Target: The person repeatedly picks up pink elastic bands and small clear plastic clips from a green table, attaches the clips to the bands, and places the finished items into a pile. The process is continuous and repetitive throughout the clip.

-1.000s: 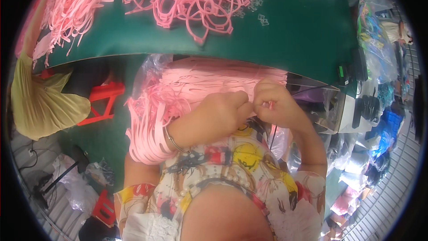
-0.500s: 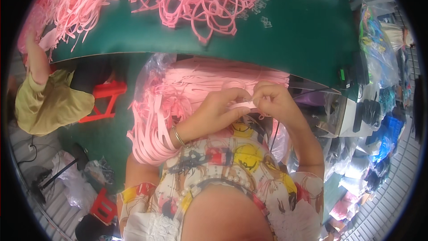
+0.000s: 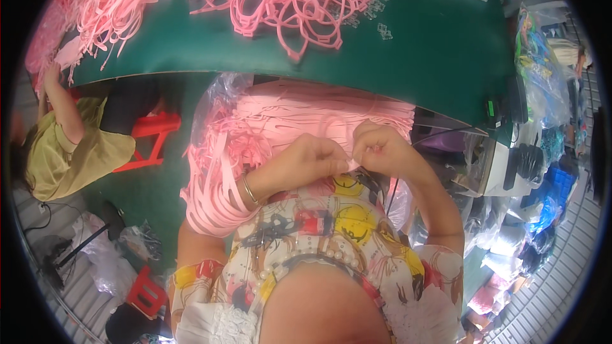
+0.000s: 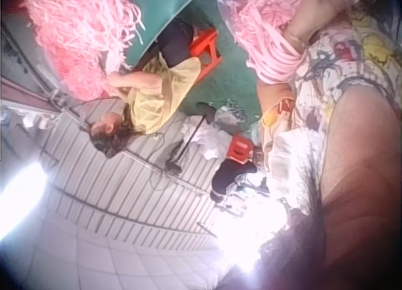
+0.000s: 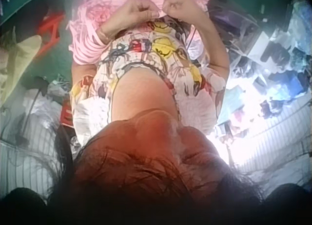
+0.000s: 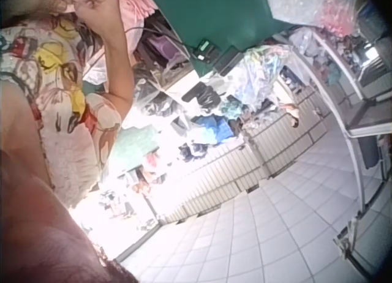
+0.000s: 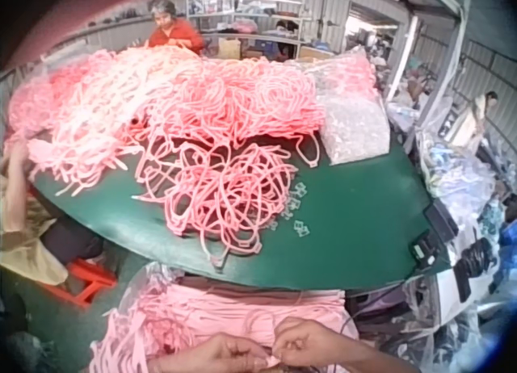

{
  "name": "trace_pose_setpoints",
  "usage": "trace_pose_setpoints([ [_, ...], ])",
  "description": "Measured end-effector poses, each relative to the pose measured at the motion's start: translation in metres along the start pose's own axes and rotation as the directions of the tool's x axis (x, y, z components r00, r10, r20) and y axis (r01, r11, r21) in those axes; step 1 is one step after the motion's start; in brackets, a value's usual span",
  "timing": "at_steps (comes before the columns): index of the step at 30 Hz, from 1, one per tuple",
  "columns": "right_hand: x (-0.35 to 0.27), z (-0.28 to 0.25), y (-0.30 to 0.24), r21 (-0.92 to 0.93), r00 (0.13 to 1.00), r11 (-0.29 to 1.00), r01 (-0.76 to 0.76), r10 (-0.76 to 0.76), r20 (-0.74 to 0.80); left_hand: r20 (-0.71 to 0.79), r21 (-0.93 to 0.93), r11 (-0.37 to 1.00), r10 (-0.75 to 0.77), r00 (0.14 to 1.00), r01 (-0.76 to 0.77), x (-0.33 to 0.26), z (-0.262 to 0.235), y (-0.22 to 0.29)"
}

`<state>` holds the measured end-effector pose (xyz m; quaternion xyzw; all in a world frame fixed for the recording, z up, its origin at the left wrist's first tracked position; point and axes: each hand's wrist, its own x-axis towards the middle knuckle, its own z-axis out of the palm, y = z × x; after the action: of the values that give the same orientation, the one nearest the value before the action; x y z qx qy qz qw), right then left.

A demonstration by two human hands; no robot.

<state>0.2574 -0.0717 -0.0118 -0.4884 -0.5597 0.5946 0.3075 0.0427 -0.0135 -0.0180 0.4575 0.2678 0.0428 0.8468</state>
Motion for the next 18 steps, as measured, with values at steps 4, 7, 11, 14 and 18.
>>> trace_pose_setpoints([
  [4,0.003,0.004,-0.009,-0.111,0.969,0.962,0.248,-0.245,0.041,0.155,-0.109,0.985,-0.119,0.981,0.137,-0.011,0.001,0.014],
  [7,0.005,0.01,-0.016,-0.169,0.934,0.921,0.352,-0.358,-0.009,0.239,-0.471,0.881,0.07,0.968,0.052,-0.008,0.004,-0.012],
  [11,0.005,0.02,-0.016,-0.252,0.884,0.872,0.419,-0.456,-0.107,0.299,-0.644,0.762,0.179,0.938,0.06,-0.006,0.008,-0.027],
  [14,0.007,0.022,-0.02,-0.369,0.84,0.806,0.463,-0.531,-0.106,0.324,-0.696,0.715,0.229,0.918,0.067,-0.005,0.01,-0.031],
  [18,0.005,0.018,-0.016,-0.468,0.833,0.779,0.417,-0.534,-0.148,0.202,-0.689,0.722,0.101,0.974,0.068,-0.006,0.013,-0.025],
])
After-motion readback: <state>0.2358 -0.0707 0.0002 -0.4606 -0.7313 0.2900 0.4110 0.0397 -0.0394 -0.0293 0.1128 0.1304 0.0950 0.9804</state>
